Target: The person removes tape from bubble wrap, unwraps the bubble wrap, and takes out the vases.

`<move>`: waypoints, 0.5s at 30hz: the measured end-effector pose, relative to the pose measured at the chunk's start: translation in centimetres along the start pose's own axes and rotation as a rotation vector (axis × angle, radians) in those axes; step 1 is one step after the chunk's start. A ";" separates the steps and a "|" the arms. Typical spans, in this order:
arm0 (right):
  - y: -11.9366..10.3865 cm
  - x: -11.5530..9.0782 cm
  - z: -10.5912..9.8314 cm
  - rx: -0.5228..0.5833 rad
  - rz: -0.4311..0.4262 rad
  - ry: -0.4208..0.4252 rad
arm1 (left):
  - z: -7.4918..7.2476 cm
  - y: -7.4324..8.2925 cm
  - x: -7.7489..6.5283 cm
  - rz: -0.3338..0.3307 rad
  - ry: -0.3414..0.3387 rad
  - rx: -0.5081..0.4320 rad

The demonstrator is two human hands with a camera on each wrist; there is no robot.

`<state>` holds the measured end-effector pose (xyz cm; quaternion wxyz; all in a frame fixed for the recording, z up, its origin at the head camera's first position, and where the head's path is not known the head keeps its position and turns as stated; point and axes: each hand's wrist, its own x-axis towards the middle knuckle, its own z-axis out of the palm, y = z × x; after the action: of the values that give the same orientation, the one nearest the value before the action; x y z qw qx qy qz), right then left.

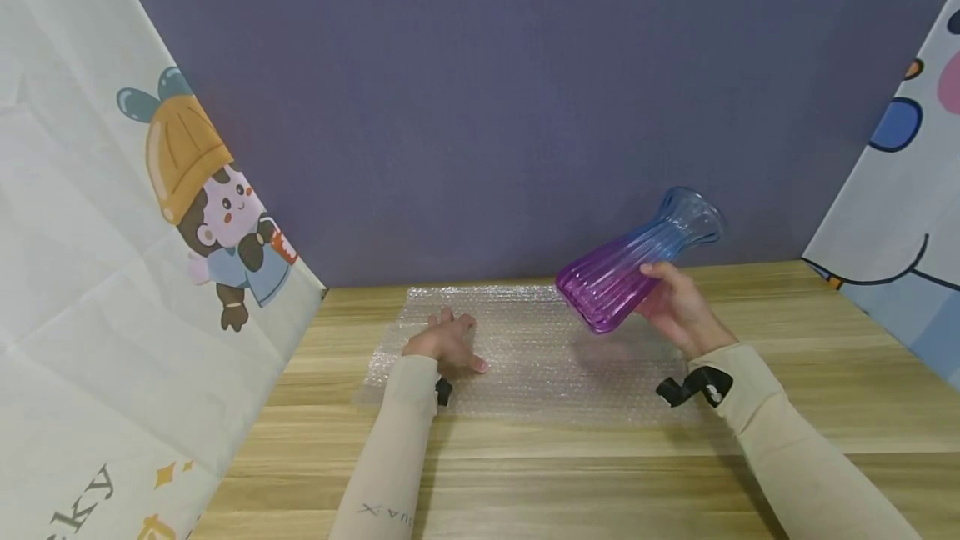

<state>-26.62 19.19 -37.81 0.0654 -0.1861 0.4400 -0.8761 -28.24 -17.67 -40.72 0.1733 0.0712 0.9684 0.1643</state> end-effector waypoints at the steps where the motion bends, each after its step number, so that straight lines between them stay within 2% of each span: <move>1: 0.0 0.0 0.0 -0.001 -0.002 0.001 | 0.0 0.0 0.0 0.000 0.001 0.001; 9: 0.0 0.1 0.4 -0.040 -0.037 0.003 | -0.1 0.0 0.1 0.000 -0.005 -0.007; 15: 0.0 0.1 0.3 -0.011 -0.011 0.044 | -0.2 0.0 0.0 0.002 -0.001 -0.015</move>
<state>-26.55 18.93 -37.58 0.0498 -0.1698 0.4451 -0.8778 -28.27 -17.73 -40.58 0.1741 0.0708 0.9670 0.1718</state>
